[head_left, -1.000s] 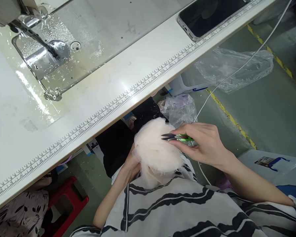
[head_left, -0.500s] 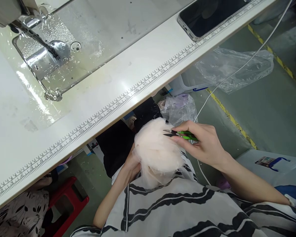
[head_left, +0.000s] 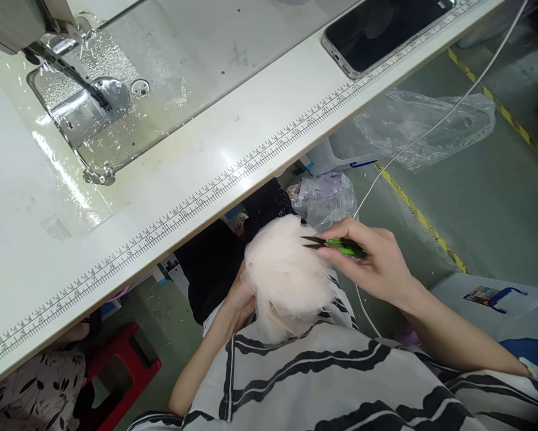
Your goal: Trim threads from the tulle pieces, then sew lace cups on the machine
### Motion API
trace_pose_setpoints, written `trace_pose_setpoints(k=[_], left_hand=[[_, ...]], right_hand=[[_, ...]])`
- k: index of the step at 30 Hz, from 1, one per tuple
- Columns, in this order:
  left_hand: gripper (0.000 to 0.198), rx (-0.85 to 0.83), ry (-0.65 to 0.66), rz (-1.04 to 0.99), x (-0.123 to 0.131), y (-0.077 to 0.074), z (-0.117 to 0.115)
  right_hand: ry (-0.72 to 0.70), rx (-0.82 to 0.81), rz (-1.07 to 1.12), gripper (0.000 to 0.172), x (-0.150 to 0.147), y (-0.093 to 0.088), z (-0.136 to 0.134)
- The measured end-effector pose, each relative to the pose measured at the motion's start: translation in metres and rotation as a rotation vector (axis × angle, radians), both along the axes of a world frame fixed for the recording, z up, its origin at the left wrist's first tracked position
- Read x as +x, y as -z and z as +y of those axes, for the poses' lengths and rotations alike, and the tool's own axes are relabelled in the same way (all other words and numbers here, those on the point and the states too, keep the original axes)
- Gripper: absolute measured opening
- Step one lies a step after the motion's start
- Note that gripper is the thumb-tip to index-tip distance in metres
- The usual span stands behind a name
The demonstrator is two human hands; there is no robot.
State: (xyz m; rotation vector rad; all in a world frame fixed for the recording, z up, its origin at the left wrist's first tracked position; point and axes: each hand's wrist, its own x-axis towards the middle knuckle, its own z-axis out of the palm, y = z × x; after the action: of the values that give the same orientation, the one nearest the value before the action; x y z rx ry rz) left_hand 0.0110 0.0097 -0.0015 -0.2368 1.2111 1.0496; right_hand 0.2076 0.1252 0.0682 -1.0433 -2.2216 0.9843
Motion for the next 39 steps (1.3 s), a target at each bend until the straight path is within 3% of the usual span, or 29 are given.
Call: trace_pose_setpoints(k=[5, 11, 18, 24, 33, 39], left_hand=[[0.042, 0.012, 0.018, -0.013, 0.001, 0.000, 0.002], [0.028, 0.011, -0.009, 0.006, 0.002, -0.002, 0.005], [0.029, 0.027, -0.016, 0.015, 0.003, 0.000, 0.003], [0.051, 0.020, 0.006, -0.020, 0.003, -0.003, 0.004], [0.055, -0.008, 0.017, -0.009, 0.001, 0.001, -0.001], [0.057, -0.005, 0.005, 0.002, 0.003, -0.001, 0.003]], right_hand=[[-0.068, -0.003, -0.091, 0.010, 0.005, -0.002, -0.001], [-0.058, -0.003, -0.119, 0.013, 0.000, -0.001, -0.001], [-0.052, 0.002, -0.083, 0.015, -0.006, 0.001, -0.001], [-0.036, 0.006, -0.019, 0.010, -0.008, 0.005, -0.002], [0.039, -0.052, 0.033, 0.009, -0.007, 0.008, -0.005], [-0.028, 0.082, 0.039, 0.008, 0.001, 0.006, -0.006]])
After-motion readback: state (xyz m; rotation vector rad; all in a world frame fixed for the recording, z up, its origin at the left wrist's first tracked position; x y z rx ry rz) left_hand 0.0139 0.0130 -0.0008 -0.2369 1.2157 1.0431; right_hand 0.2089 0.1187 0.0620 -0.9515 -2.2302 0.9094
